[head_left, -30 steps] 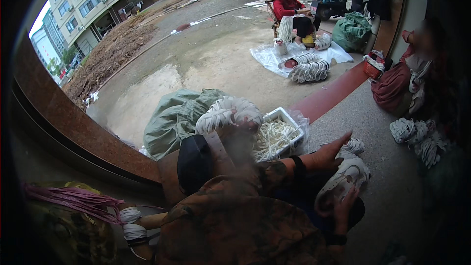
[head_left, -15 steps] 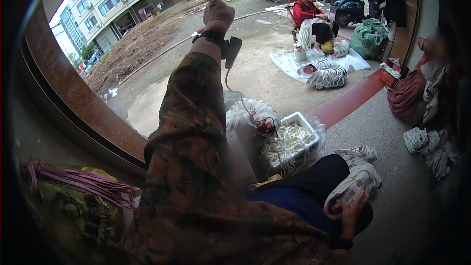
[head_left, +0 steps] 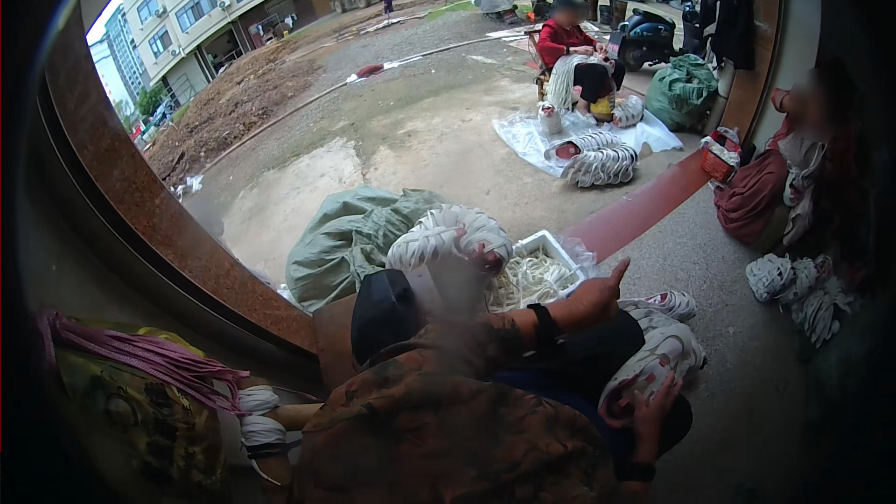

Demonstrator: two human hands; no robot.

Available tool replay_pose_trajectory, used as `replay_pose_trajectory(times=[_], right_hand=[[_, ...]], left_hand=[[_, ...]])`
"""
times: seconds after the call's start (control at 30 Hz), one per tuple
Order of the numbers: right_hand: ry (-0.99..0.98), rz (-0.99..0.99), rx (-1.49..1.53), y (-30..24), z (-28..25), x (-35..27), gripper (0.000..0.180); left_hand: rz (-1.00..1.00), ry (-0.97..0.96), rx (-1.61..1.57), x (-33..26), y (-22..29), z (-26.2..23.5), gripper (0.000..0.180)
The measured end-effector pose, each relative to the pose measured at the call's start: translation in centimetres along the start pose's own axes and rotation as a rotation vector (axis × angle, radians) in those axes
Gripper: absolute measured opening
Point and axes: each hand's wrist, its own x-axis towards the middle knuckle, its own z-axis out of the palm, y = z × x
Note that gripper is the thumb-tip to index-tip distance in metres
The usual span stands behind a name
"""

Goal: Lacing a white sneaker while sitting in a workshop.

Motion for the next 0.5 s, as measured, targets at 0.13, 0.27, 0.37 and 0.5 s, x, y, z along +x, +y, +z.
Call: replay_pose_trajectory(times=[0.13,0.27,0.37,0.5], right_hand=[[0.004,0.024,-0.024,0.3,0.1,0.0,0.09],[0.009,-0.001,-0.017,0.8,0.3,-0.1,0.089],[0.017,-0.037,-0.037,1.1,0.3,0.0,0.088],[0.005,-0.014,-0.026,0.9,0.2,0.1,0.087]], left_hand=[[0.198,-0.244,0.137,-3.2,0.8,7.2,0.067],[0.401,-0.201,0.194,-4.1,0.4,9.0,0.056],[0.31,-0.259,0.191,-4.0,0.0,9.0,0.035],[0.397,-0.201,0.188,-4.0,-0.5,9.1,0.031]])
